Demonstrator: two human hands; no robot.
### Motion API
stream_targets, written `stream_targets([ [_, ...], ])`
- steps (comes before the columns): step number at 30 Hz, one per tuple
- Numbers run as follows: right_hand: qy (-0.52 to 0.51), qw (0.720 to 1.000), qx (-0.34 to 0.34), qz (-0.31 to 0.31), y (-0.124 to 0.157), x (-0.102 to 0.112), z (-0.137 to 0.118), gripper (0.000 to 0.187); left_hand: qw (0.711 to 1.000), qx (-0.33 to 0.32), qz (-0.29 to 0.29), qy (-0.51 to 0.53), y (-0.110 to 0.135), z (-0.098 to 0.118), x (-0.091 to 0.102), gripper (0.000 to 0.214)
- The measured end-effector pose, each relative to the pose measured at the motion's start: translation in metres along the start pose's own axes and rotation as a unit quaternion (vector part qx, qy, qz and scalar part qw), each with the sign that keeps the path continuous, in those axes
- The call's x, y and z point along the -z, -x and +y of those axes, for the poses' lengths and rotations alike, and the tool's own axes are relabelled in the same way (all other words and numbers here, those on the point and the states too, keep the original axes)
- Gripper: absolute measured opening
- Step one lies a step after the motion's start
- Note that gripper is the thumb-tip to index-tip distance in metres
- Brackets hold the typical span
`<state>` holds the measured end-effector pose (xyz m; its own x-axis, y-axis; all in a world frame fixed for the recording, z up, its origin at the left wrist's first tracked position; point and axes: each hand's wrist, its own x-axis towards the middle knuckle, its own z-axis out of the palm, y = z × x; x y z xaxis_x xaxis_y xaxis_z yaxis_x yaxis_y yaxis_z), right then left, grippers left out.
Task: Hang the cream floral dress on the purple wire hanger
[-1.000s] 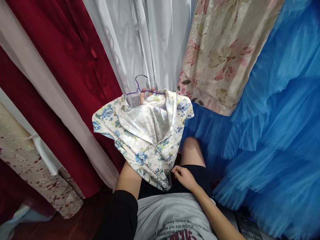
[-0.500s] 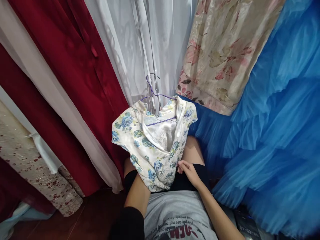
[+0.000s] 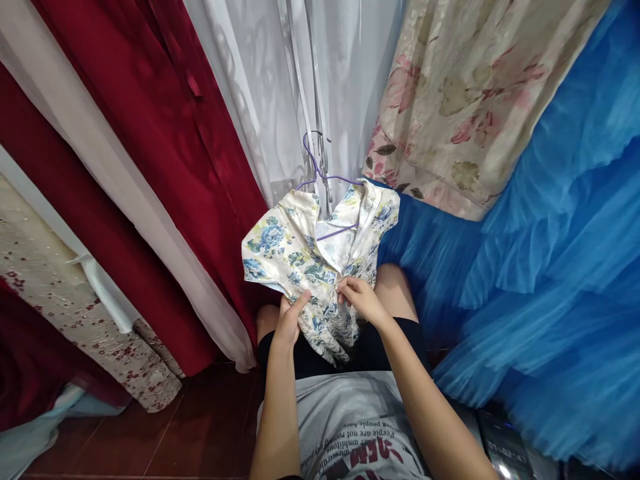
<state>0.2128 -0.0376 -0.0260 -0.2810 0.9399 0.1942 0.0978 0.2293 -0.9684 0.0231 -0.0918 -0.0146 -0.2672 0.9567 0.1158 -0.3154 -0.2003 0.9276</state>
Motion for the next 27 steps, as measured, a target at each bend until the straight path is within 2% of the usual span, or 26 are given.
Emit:
stream_targets([
  [6,-0.048,0.998,-0.007,0.038,0.009,-0.014,0.004,0.029,1.000,0.013,-0.006,0.006,-0.001,-0.001,-0.007,0.057],
  [8,-0.056,0.997,-0.001,0.053,0.009,-0.016,0.001,0.027,0.999,-0.024,0.021,-0.018,-0.005,-0.005,-0.004,0.050],
  [9,-0.057,0.997,-0.002,0.061,0.010,-0.015,-0.001,0.027,0.996,-0.063,0.055,-0.041,-0.008,-0.006,-0.001,0.048],
  [11,-0.060,0.995,-0.019,0.072,0.014,-0.011,-0.004,0.029,0.966,-0.175,0.162,-0.099,-0.013,-0.008,0.009,0.052],
  [13,-0.066,0.995,-0.040,0.071,0.021,-0.005,-0.008,0.034,0.909,-0.283,0.264,-0.158,-0.013,-0.010,0.017,0.057],
  [14,-0.071,0.994,-0.048,0.062,0.024,-0.002,-0.011,0.036,0.885,-0.316,0.289,-0.182,-0.010,-0.011,0.019,0.055],
  [15,-0.075,0.995,-0.055,0.048,0.027,0.001,-0.015,0.037,0.874,-0.334,0.290,-0.203,-0.006,-0.013,0.018,0.048],
  [16,-0.077,0.995,-0.060,0.030,0.029,0.003,-0.019,0.038,0.876,-0.338,0.264,-0.221,0.000,-0.015,0.014,0.038],
  [17,-0.077,0.995,-0.063,0.007,0.032,0.004,-0.024,0.038,0.889,-0.329,0.213,-0.236,0.007,-0.019,0.008,0.029],
  [19,-0.065,0.995,-0.063,-0.037,0.036,0.003,-0.032,0.037,0.924,-0.281,0.064,-0.253,0.022,-0.029,-0.011,0.022],
  [21,-0.037,0.996,-0.058,-0.062,0.040,0.000,-0.038,0.033,0.939,-0.223,-0.058,-0.254,0.035,-0.039,-0.030,0.023],
  [23,-0.008,0.996,-0.056,-0.072,0.044,-0.003,-0.042,0.029,0.943,-0.190,-0.093,-0.257,0.043,-0.048,-0.042,0.015],
  [25,-0.005,0.996,-0.053,-0.073,0.046,-0.003,-0.044,0.027,0.940,-0.188,-0.083,-0.271,0.046,-0.052,-0.043,0.004],
  [27,-0.018,0.997,-0.039,-0.059,0.042,0.001,-0.048,0.028,0.932,-0.193,-0.080,-0.296,0.046,-0.053,-0.036,0.014],
])
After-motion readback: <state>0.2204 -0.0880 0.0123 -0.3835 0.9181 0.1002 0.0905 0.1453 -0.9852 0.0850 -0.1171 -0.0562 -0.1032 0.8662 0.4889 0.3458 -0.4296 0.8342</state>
